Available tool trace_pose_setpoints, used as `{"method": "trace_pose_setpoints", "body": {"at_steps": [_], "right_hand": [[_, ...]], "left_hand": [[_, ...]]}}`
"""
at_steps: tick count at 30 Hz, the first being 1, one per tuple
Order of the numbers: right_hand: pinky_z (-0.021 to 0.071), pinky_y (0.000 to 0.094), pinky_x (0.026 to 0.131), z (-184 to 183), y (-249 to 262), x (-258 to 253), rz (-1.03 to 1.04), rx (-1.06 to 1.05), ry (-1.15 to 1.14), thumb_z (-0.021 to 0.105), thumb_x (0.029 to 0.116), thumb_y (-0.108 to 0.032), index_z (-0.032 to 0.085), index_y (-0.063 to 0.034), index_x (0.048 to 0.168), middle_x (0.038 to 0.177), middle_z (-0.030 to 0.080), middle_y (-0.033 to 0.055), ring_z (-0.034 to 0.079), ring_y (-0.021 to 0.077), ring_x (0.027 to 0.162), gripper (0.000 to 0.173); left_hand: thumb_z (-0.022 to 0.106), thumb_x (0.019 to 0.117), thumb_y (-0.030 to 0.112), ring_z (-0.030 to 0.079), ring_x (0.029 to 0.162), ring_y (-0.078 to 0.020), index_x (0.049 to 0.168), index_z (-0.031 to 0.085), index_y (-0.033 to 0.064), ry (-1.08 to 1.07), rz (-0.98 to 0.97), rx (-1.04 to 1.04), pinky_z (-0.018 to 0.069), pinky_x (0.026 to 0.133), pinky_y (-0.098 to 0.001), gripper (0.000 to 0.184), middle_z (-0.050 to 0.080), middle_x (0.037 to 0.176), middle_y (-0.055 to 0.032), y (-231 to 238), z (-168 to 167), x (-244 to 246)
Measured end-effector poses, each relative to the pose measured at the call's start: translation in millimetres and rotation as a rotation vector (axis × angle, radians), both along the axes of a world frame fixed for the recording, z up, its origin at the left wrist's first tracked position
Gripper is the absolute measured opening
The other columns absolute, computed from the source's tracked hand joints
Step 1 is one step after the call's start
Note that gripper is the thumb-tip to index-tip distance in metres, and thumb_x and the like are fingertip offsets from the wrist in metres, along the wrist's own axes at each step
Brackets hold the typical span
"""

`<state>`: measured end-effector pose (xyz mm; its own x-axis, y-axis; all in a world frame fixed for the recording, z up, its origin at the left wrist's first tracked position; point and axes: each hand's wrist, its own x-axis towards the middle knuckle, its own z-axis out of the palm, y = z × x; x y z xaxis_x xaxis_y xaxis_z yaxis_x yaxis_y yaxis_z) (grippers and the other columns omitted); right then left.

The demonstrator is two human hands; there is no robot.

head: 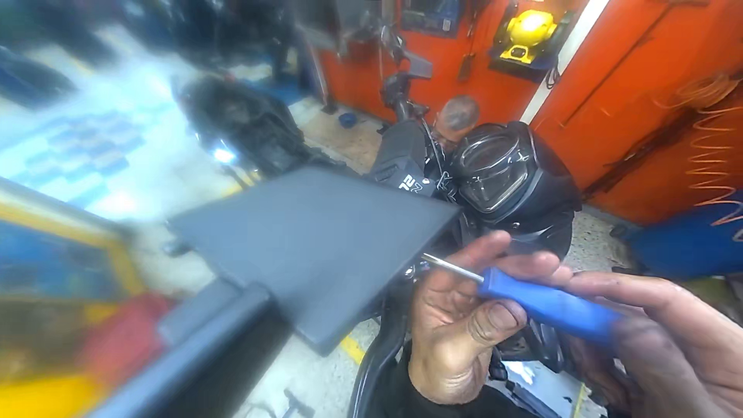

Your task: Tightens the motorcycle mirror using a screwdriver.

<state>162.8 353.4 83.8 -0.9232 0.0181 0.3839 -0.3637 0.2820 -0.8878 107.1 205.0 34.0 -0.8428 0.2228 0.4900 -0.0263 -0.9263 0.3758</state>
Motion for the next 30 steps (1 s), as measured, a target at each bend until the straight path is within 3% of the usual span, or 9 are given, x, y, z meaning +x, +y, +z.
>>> {"method": "trace_pose_setpoints", "body": {"at_steps": [3,5,9,12,16,18,23,25,30], "right_hand": [[0.0552,0.0144,0.074,-2.9,7.6,-6.9,0.011,0.156,0.176,0.064,0.1022,-0.030,0.069,-0.0261,0.122,0.109,0.066,-0.0098,0.064,-0.0009,0.091,0.020],[0.0556,0.0163,0.082,-3.8,11.2,-10.0,0.031,0.179,0.228,0.073,0.0949,-0.022,0.072,-0.0287,0.114,0.117,0.059,-0.0085,0.061,0.0018,0.101,0.020],[0.0574,0.0161,0.072,-4.9,9.0,-6.8,0.038,0.076,0.156,0.074,0.0943,-0.037,0.059,-0.0285,0.134,0.121,0.061,-0.0102,0.064,0.0009,0.092,0.043],[0.0488,0.0164,0.048,-0.5,3.5,0.3,0.009,-0.019,-0.019,0.052,0.1043,-0.049,0.059,-0.0246,0.135,0.092,0.070,-0.0068,0.059,0.0007,0.061,0.040],[0.0564,0.0151,0.070,-2.6,7.4,-5.3,0.008,0.116,0.150,0.064,0.1022,-0.027,0.068,-0.0265,0.123,0.108,0.063,-0.0076,0.063,0.0005,0.087,0.021],[0.0572,0.0152,0.073,-4.5,6.5,-7.7,-0.008,0.117,0.219,0.071,0.0966,-0.018,0.070,-0.0283,0.117,0.110,0.058,-0.0063,0.063,0.0024,0.092,0.023],[0.0532,0.0173,0.056,1.7,3.8,0.5,0.042,0.002,0.023,0.058,0.1025,-0.048,0.045,-0.0302,0.147,0.102,0.067,-0.0099,0.062,0.0013,0.070,0.049],[0.0480,0.0164,0.047,4.7,-0.4,2.0,0.005,-0.055,-0.017,0.050,0.1059,-0.046,0.060,-0.0249,0.134,0.085,0.067,-0.0070,0.058,0.0015,0.059,0.036],[0.0562,0.0171,0.066,5.9,6.7,-8.9,0.054,0.034,0.228,0.065,0.1013,-0.022,0.071,-0.0225,0.114,0.110,0.062,-0.0042,0.062,0.0039,0.084,0.014]], "left_hand": [[0.070,0.0955,0.014,0.062,0.127,-0.0258,0.148,0.051,0.0203,0.038,-0.013,-0.033,0.0490,0.108,-0.0407,0.056,0.060,0.143,-0.0122,-0.5,2.5,-2.5],[0.078,0.0895,0.018,0.067,0.112,-0.0183,0.131,0.063,0.0180,-0.054,0.050,-0.084,0.0557,0.097,-0.0338,0.045,0.068,0.126,-0.0072,0.2,6.8,-0.9],[0.076,0.0898,0.010,0.073,0.102,-0.0167,0.118,0.071,0.0103,-0.150,0.157,-0.105,0.0593,0.092,-0.0310,0.029,0.075,0.108,-0.0110,0.7,10.1,3.0],[0.068,0.0964,0.008,0.070,0.114,-0.0225,0.131,0.068,0.0099,-0.103,0.120,-0.032,0.0557,0.101,-0.0354,0.035,0.073,0.121,-0.0152,2.9,6.4,4.6],[0.066,0.0986,0.019,0.059,0.130,-0.0265,0.149,0.049,0.0202,-0.013,0.024,-0.005,0.0480,0.109,-0.0421,0.053,0.058,0.145,-0.0121,5.8,4.6,3.2],[0.075,0.0928,0.024,0.064,0.118,-0.0207,0.137,0.058,0.0193,-0.080,0.064,-0.064,0.0533,0.101,-0.0369,0.047,0.065,0.130,-0.0080,6.8,8.4,4.6],[0.075,0.0908,0.009,0.074,0.102,-0.0188,0.121,0.071,0.0070,-0.212,0.184,-0.074,0.0595,0.093,-0.0326,0.031,0.076,0.109,-0.0141,8.1,11.7,8.6],[0.069,0.0955,0.009,0.071,0.111,-0.0208,0.131,0.067,0.0090,-0.151,0.139,-0.034,0.0565,0.098,-0.0334,0.036,0.073,0.118,-0.0157,7.1,6.4,8.6],[0.065,0.0990,0.031,0.061,0.127,-0.0228,0.146,0.053,0.0181,-0.043,0.077,-0.121,0.0501,0.107,-0.0396,0.050,0.061,0.140,-0.0080,-5.6,6.4,0.9]]}}
